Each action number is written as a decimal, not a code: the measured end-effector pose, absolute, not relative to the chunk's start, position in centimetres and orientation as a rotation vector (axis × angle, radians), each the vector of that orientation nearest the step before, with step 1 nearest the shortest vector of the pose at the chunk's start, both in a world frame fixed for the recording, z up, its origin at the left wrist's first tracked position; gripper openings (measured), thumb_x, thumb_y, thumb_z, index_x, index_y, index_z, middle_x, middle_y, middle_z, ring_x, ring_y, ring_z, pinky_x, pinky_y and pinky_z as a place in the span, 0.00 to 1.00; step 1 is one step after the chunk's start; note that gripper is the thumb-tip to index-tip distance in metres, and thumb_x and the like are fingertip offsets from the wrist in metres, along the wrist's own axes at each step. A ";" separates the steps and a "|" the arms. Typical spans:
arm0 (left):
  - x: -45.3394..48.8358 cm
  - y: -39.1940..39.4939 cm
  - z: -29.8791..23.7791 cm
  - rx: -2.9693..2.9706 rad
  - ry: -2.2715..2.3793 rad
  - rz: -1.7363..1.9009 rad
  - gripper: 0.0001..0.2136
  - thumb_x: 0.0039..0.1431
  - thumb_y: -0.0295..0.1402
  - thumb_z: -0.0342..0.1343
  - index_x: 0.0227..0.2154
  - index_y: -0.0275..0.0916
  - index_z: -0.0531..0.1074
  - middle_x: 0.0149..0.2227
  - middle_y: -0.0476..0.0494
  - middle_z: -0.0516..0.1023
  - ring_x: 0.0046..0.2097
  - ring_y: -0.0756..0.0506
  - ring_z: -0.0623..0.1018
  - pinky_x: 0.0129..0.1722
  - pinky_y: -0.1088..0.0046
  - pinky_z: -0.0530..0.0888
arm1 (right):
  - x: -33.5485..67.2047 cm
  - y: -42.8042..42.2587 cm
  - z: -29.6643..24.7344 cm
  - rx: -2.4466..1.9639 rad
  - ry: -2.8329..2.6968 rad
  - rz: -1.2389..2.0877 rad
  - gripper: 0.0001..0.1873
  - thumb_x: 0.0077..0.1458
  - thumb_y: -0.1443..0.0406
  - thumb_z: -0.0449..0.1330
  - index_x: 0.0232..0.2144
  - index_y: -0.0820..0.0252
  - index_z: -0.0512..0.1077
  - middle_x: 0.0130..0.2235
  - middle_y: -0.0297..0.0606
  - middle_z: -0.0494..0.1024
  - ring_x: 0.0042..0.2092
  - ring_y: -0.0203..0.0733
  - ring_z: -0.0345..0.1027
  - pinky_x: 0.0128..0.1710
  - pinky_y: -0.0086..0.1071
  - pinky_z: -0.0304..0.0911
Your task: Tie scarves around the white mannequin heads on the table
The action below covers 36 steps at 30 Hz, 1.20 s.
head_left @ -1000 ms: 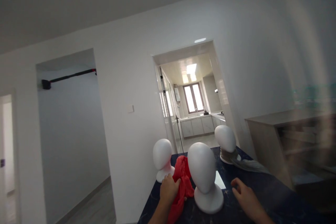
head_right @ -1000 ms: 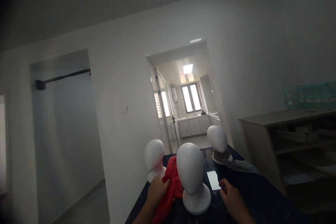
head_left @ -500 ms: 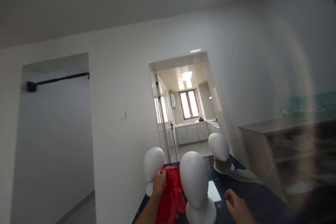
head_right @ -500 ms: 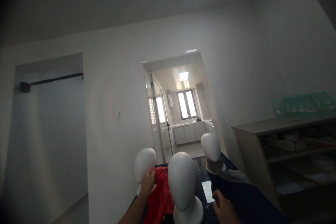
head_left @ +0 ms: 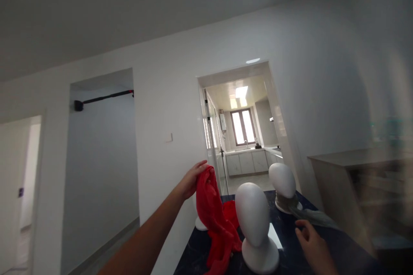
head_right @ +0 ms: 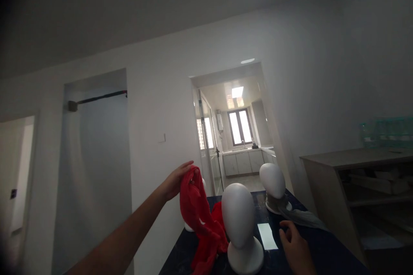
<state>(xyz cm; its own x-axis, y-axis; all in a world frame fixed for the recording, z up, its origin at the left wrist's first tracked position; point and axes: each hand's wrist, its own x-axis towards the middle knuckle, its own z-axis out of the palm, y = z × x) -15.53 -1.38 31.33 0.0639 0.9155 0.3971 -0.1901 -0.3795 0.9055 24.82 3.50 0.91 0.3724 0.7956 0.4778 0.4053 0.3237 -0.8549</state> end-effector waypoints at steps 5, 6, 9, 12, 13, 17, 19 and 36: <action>-12.1 -6.4 34.7 1.515 0.753 1.308 0.33 0.56 0.35 0.72 0.63 0.40 0.69 0.47 0.39 0.83 0.37 0.46 0.83 0.33 0.72 0.82 | 20.1 -1.7 11.1 -0.860 -1.347 0.536 0.25 0.57 0.48 0.64 0.52 0.54 0.73 0.37 0.37 0.79 0.38 0.47 0.74 0.38 0.37 0.68; -10.9 -7.0 35.0 1.524 0.717 1.295 0.32 0.56 0.34 0.72 0.63 0.41 0.69 0.46 0.40 0.84 0.37 0.47 0.83 0.33 0.73 0.82 | 18.6 -2.7 13.0 -0.742 -1.395 0.580 0.30 0.56 0.49 0.66 0.57 0.52 0.71 0.47 0.41 0.80 0.47 0.50 0.75 0.45 0.39 0.70; -7.1 -8.1 35.1 1.510 0.583 1.288 0.31 0.54 0.30 0.73 0.60 0.40 0.71 0.43 0.42 0.84 0.37 0.47 0.84 0.36 0.72 0.83 | 13.8 -4.8 17.5 -0.503 -1.556 0.684 0.49 0.51 0.53 0.74 0.70 0.45 0.59 0.70 0.44 0.66 0.68 0.56 0.61 0.65 0.49 0.60; -3.8 -8.4 34.9 1.473 0.442 1.321 0.28 0.54 0.28 0.73 0.57 0.39 0.73 0.40 0.43 0.84 0.38 0.46 0.84 0.40 0.69 0.82 | 10.2 -5.8 19.4 -0.589 -1.619 0.788 0.52 0.46 0.55 0.77 0.69 0.47 0.59 0.63 0.41 0.75 0.62 0.56 0.69 0.62 0.50 0.64; -3.1 -8.4 34.8 1.465 0.401 1.331 0.27 0.54 0.28 0.72 0.57 0.40 0.73 0.40 0.44 0.84 0.38 0.46 0.84 0.40 0.69 0.82 | 9.4 -5.9 19.5 -0.648 -1.615 0.796 0.48 0.45 0.56 0.77 0.65 0.49 0.63 0.57 0.40 0.79 0.57 0.55 0.73 0.57 0.49 0.68; -2.6 -7.9 35.3 1.433 0.291 1.405 0.24 0.56 0.29 0.70 0.55 0.40 0.72 0.42 0.45 0.84 0.39 0.45 0.84 0.41 0.67 0.82 | 9.7 -6.1 18.6 -0.693 -1.561 0.992 0.23 0.49 0.63 0.69 0.49 0.55 0.73 0.32 0.31 0.81 0.34 0.44 0.76 0.41 0.43 0.74; -3.6 -7.6 35.9 1.412 0.274 1.449 0.22 0.57 0.28 0.69 0.53 0.39 0.72 0.41 0.46 0.83 0.38 0.47 0.84 0.41 0.69 0.82 | 12.0 -6.0 18.2 -0.672 -1.546 1.188 0.21 0.49 0.66 0.64 0.47 0.57 0.73 0.23 0.25 0.75 0.25 0.38 0.70 0.38 0.42 0.75; -11.7 3.8 29.5 1.951 1.315 1.404 0.12 0.52 0.25 0.57 0.41 0.37 0.77 0.27 0.49 0.78 0.26 0.49 0.74 0.27 0.75 0.65 | 34.4 1.9 21.0 -0.755 -1.676 1.493 0.17 0.60 0.50 0.66 0.33 0.57 0.72 0.18 0.17 0.52 0.18 0.26 0.36 0.22 0.29 0.62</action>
<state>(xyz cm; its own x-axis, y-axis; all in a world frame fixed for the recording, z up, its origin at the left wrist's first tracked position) -11.73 3.84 29.47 0.0537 0.8566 0.5131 0.4560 -0.4782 0.7506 34.41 1.88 20.96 -0.5415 0.8274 0.1492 -0.0529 0.1436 -0.9882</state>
